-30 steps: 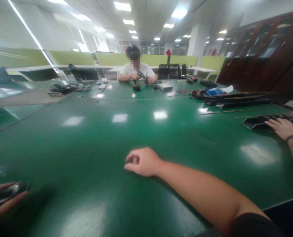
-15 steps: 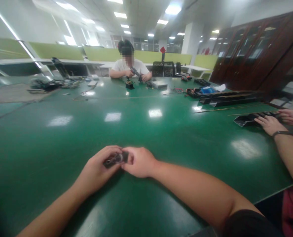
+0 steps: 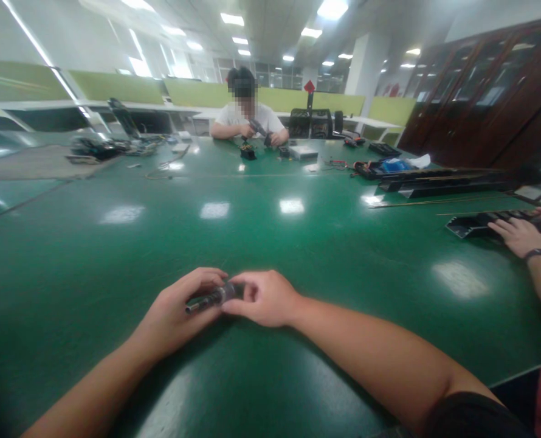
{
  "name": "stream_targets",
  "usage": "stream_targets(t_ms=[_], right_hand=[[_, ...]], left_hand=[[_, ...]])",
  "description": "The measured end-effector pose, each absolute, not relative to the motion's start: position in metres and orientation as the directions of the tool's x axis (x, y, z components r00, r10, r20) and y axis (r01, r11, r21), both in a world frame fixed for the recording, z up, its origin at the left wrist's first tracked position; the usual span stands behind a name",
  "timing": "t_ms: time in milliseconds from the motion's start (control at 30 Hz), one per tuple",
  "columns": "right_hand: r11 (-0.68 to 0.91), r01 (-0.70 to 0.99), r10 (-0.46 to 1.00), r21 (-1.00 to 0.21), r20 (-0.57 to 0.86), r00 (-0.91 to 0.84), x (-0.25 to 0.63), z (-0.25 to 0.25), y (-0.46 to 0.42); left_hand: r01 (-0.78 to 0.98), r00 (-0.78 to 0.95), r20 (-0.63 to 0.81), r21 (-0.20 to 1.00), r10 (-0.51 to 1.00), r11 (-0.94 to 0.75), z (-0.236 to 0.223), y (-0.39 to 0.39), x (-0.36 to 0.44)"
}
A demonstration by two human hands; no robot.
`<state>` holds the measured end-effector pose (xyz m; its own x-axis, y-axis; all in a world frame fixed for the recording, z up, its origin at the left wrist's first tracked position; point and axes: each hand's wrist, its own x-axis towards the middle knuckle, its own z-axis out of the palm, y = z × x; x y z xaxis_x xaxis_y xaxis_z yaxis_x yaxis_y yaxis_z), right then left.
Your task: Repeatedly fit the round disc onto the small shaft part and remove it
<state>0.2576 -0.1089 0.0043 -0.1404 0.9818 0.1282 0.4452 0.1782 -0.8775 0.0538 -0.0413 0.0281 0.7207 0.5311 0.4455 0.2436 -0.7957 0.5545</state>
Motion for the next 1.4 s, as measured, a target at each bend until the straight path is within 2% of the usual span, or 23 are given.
stream_targets(t_ms=[333,800,1100,1400], right_hand=[[0.175,0.48,0.982,-0.86,0.117,-0.148,0.2571,0.0071,-0.1091],[0.172,0.531,0.983,-0.83,0.111,-0.144,0.2561,0.0072,-0.1101],[0.144,0.52,0.988,-0.842,0.091,-0.126,0.2558,0.0071,-0.1088],[0.181,0.516,0.982,-0.837,0.125,-0.142,0.2565,0.0041,-0.1091]], left_hand=[[0.245,0.755,0.36,0.619,0.547,-0.746,0.0245,-0.0403,0.0527],[0.218,0.783,0.394,0.55,0.481,-0.806,0.0293,-0.0409,0.0536],[0.266,0.75,0.423,0.511,0.509,-0.817,0.0324,-0.044,0.0541],[0.291,0.744,0.415,0.505,0.524,-0.813,0.0307,-0.0433,0.0536]])
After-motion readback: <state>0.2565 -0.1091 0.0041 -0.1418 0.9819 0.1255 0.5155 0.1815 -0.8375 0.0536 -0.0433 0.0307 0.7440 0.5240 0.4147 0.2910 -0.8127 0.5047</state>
